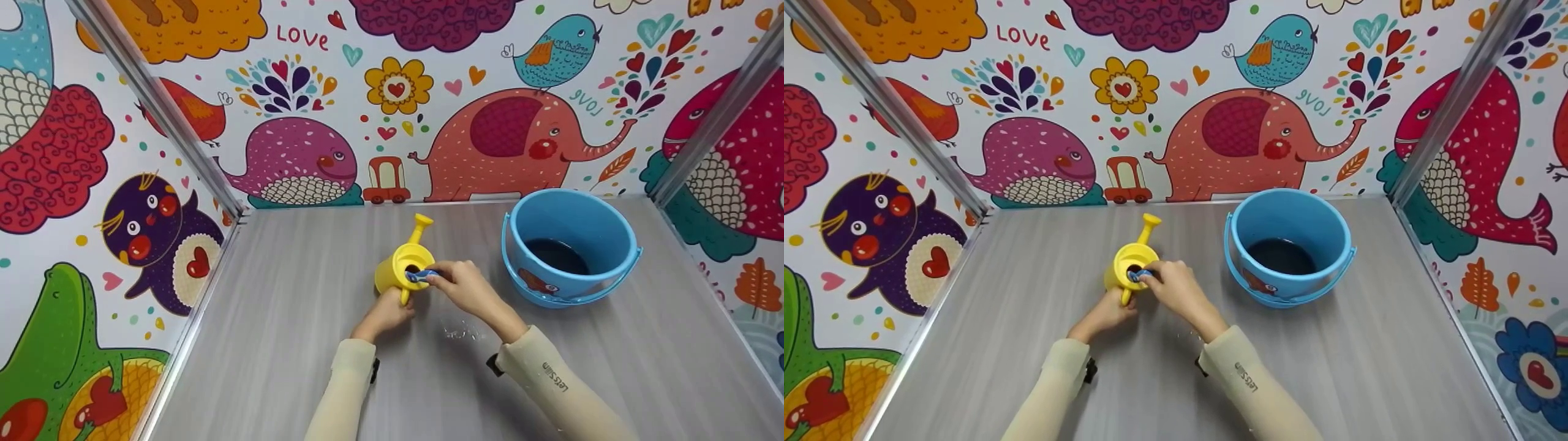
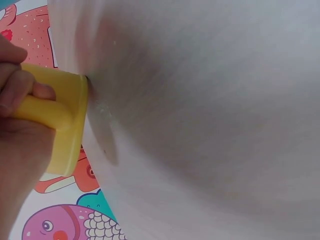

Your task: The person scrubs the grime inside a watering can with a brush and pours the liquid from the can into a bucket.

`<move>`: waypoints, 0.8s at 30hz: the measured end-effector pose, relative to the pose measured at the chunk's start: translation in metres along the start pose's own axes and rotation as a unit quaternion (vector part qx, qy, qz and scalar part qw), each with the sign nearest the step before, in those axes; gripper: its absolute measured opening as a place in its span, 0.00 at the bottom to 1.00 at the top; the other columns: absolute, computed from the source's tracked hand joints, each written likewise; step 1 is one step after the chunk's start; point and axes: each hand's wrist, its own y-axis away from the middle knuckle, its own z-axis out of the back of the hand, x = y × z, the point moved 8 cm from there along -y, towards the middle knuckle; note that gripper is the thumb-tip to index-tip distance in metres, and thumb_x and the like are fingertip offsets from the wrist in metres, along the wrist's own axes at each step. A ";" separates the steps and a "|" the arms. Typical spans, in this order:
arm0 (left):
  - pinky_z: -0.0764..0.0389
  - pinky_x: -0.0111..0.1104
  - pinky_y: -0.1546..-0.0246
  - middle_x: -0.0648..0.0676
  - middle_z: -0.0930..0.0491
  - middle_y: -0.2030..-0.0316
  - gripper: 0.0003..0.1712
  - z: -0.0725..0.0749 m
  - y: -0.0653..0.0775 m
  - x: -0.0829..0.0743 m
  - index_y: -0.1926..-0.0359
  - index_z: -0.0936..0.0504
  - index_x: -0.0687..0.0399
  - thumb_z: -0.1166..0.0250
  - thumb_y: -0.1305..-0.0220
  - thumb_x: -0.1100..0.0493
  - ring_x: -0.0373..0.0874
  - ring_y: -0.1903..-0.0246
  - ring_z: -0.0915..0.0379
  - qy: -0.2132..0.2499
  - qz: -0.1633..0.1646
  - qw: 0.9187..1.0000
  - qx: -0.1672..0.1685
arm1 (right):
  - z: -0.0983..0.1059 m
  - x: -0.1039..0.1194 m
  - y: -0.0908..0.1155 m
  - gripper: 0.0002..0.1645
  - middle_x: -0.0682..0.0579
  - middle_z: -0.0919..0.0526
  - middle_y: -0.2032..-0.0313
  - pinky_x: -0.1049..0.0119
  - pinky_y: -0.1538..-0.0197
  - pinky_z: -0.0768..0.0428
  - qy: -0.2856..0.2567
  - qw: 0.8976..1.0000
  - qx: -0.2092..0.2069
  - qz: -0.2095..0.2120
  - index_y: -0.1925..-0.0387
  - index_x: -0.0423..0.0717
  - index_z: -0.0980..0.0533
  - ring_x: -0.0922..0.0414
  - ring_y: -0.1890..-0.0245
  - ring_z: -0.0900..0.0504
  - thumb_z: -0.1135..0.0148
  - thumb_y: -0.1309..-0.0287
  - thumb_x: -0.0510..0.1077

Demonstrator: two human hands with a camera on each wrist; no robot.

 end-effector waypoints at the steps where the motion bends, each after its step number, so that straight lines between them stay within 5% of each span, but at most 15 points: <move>1: 0.44 0.28 0.80 0.42 0.43 0.86 0.22 0.000 0.000 0.000 0.85 0.40 0.48 0.41 0.49 0.74 0.35 0.85 0.48 0.001 0.000 1.000 0.000 | 0.002 0.001 0.001 0.16 0.47 0.13 0.64 0.68 0.65 0.23 -0.004 1.000 -0.001 0.000 0.50 0.39 0.19 0.60 0.71 0.23 0.40 0.33 0.44; 8: 0.41 0.28 0.79 0.43 0.40 0.86 0.21 -0.001 0.001 0.002 0.84 0.37 0.48 0.39 0.47 0.73 0.36 0.85 0.44 0.004 0.016 1.000 0.000 | 0.009 0.001 0.004 0.16 0.47 0.12 0.60 0.59 0.56 0.16 -0.018 1.000 -0.009 0.000 0.50 0.40 0.18 0.58 0.66 0.18 0.40 0.33 0.45; 24: 0.41 0.28 0.80 0.42 0.40 0.86 0.21 -0.001 0.002 0.001 0.84 0.37 0.47 0.39 0.48 0.73 0.36 0.84 0.45 -0.005 0.017 1.000 0.003 | 0.021 -0.004 0.005 0.18 0.43 0.13 0.54 0.56 0.51 0.15 -0.069 0.997 -0.011 -0.017 0.47 0.38 0.20 0.52 0.56 0.12 0.43 0.30 0.45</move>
